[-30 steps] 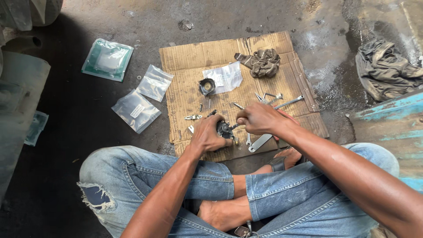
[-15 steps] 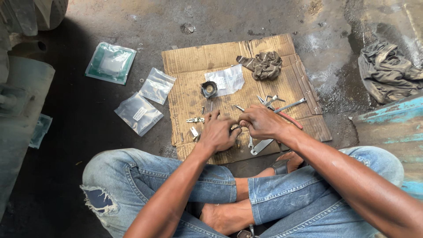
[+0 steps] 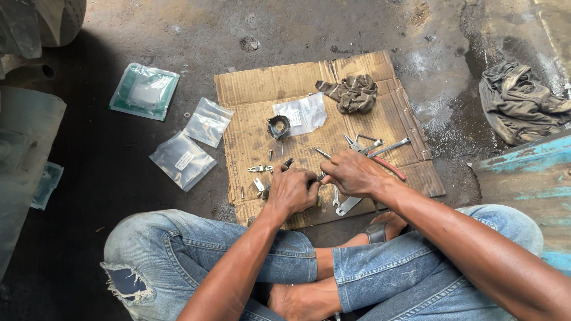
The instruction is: The person sits on the floor and assembles a mechanical component, likely a carburetor, using various tools. They use a screwdriver to tighten screws, a wrench to adjust fittings, and pliers to manipulate small parts. The person also handles small plastic bags containing new parts and a rag for cleaning.
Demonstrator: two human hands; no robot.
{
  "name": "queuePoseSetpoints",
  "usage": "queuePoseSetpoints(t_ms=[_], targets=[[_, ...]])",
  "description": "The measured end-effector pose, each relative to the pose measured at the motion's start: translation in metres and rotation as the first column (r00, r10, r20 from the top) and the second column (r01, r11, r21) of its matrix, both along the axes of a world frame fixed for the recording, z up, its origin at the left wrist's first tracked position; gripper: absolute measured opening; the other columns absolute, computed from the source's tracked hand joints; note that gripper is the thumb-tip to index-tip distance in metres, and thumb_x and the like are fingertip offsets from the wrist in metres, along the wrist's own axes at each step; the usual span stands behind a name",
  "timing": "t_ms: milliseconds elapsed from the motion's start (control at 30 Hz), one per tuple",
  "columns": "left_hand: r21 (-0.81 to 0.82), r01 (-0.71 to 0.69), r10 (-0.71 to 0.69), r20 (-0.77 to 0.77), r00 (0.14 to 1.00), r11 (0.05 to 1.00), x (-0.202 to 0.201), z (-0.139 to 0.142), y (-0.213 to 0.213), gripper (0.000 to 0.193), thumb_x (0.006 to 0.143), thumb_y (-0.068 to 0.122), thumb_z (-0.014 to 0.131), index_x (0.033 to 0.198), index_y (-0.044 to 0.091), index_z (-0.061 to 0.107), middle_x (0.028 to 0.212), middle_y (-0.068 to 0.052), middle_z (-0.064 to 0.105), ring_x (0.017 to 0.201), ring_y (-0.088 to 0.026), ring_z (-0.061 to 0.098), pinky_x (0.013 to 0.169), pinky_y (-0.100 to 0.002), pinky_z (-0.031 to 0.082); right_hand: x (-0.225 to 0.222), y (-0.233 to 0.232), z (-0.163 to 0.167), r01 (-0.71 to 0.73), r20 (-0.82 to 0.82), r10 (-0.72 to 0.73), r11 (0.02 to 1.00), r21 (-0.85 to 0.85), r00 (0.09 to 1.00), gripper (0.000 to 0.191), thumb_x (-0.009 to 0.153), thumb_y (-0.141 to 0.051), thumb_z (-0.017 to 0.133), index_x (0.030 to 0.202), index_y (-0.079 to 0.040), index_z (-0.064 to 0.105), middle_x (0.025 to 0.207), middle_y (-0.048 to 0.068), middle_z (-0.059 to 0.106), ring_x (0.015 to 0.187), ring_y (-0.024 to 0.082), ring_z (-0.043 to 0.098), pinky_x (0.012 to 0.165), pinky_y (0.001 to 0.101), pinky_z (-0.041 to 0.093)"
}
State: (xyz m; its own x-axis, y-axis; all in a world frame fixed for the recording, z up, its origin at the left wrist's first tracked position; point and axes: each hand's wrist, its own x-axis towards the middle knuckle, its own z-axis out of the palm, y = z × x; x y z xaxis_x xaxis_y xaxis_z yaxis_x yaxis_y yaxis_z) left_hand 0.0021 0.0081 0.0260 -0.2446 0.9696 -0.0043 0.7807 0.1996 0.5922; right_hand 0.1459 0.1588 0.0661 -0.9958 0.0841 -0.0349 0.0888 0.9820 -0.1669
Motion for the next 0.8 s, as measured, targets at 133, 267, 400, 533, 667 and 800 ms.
queuePoseSetpoints(t_ms=[133, 267, 400, 533, 667, 800], targets=[[0.019, 0.013, -0.013, -0.014, 1.0, 1.0, 0.004, 0.001, -0.003, 0.025, 0.085, 0.031, 0.066, 0.095, 0.014, 0.081, 0.083, -0.014, 0.075, 0.087, -0.029, 0.071, 0.099, -0.052, 0.038, 0.004, -0.004, -0.004, 0.021, 0.069, -0.023, 1.0, 0.023, 0.997, 0.039, 0.097, -0.043, 0.059, 0.089, -0.005, 0.055, 0.068, 0.017, 0.06, 0.07, 0.039, 0.061, 0.068, 0.0509, 0.047], [0.062, 0.014, -0.014, -0.009, 1.0, 0.998, 0.006, 0.003, -0.005, 0.024, 0.082, 0.029, 0.066, 0.09, 0.011, 0.08, 0.081, -0.014, 0.075, 0.084, -0.028, 0.071, 0.103, -0.053, 0.038, 0.007, -0.009, -0.006, 0.011, 0.076, -0.017, 0.997, 0.08, 0.997, 0.044, 0.097, -0.046, 0.058, 0.088, -0.004, 0.052, 0.063, 0.017, 0.058, 0.063, 0.039, 0.062, 0.061, 0.051, 0.049], [0.029, 0.016, -0.016, -0.02, 1.0, 0.999, 0.007, 0.003, -0.006, 0.024, 0.083, 0.029, 0.065, 0.089, 0.011, 0.08, 0.075, -0.016, 0.074, 0.078, -0.029, 0.071, 0.105, -0.051, 0.039, 0.008, -0.009, -0.01, 0.022, 0.073, -0.027, 0.997, 0.073, 0.997, 0.044, 0.098, -0.046, 0.057, 0.089, -0.004, 0.049, 0.059, 0.016, 0.058, 0.059, 0.039, 0.064, 0.056, 0.0496, 0.05], [0.067, 0.008, -0.007, -0.013, 1.0, 0.998, 0.006, -0.001, -0.006, 0.024, 0.081, 0.029, 0.065, 0.086, 0.01, 0.079, 0.072, -0.016, 0.073, 0.075, -0.03, 0.071, 0.104, -0.051, 0.04, 0.007, -0.012, -0.013, 0.041, 0.035, -0.043, 0.998, 0.05, 0.998, 0.038, 0.096, -0.041, 0.061, 0.088, -0.005, 0.05, 0.056, 0.014, 0.056, 0.052, 0.036, 0.062, 0.051, 0.0492, 0.049], [0.107, 0.024, -0.02, -0.038, 0.999, 0.994, 0.005, -0.005, -0.007, 0.024, 0.078, 0.029, 0.066, 0.085, 0.01, 0.079, 0.072, -0.018, 0.072, 0.076, -0.032, 0.071, 0.102, -0.049, 0.042, 0.007, -0.027, -0.014, 0.252, 0.145, -0.25, 0.968, 0.004, 0.957, 0.029, 0.095, -0.035, 0.063, 0.087, -0.008, 0.056, 0.055, 0.016, 0.059, 0.049, 0.033, 0.062, 0.049, 0.0496, 0.047], [0.036, 0.021, -0.021, 0.015, 1.0, 0.999, 0.004, 0.0, -0.004, 0.025, 0.081, 0.029, 0.064, 0.087, 0.01, 0.079, 0.067, -0.018, 0.071, 0.07, -0.031, 0.071, 0.107, -0.048, 0.042, 0.006, -0.035, -0.006, 0.37, 0.25, -0.356, 0.929, -0.01, 0.901, 0.022, 0.097, -0.027, 0.058, 0.088, -0.008, 0.058, 0.062, 0.017, 0.066, 0.054, 0.032, 0.065, 0.056, 0.0495, 0.049]])
